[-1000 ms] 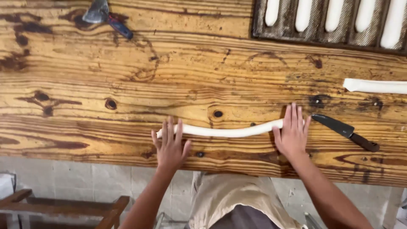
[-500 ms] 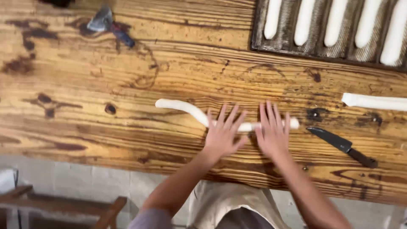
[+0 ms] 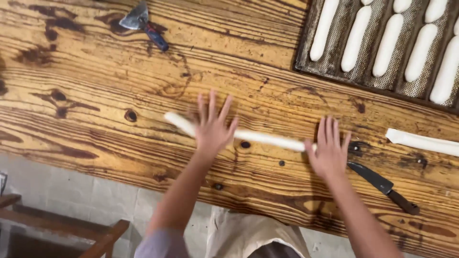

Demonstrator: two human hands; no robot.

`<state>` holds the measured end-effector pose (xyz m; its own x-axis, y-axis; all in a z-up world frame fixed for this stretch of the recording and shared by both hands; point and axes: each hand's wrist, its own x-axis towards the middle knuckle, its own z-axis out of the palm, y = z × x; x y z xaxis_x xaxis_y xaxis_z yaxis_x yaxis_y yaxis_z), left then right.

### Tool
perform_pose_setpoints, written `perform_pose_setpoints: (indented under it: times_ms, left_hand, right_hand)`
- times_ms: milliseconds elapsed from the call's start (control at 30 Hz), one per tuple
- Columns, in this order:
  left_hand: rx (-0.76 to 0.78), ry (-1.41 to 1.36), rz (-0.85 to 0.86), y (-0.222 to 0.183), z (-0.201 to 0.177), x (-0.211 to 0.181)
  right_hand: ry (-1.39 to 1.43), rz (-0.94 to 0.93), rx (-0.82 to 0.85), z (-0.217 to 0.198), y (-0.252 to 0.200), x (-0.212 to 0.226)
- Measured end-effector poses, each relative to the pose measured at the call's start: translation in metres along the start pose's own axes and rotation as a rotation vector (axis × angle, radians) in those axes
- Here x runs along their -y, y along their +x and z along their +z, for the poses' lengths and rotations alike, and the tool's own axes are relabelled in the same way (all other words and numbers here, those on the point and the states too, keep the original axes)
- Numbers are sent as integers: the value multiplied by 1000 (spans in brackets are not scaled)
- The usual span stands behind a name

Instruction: Shaping dough into baguettes and arranging them on a baking tray

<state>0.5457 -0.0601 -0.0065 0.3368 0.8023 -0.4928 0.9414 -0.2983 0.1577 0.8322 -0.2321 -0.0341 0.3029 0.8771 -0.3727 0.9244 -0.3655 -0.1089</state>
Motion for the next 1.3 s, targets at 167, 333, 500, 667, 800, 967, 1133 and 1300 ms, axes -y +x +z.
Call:
perform_pose_setpoints:
  times_ms: [167,333,500,667,800,967,1133,1300]
  left_hand:
    - [-459,67,170,-115,137,76]
    - [-445,163,177,-42,86,91]
    - [-583,33,-107,77,34,95]
    - [-387,-229,-265,-4,50,106]
    - [-471,-23,-61,-116,124,128]
    - [-483,-42,106,-202,159,149]
    - [-619,-406,234,-212,130,138]
    - [-770,-905,369,-163,116,132]
  right_hand:
    - [12,-29,-97,87,-123,-33]
    - [34,-12,-223,71,-42,-33]
    - [227,389,-152,-33,52,20]
    - [208,182,-82,15,-3,-1]
    - [168,-40,-132,77,-106,-21]
    - [216,-1,-135,111,-186,-13]
    - [474,-32,-227,90,-201,24]
    - [1402,34,-664,95,-160,38]
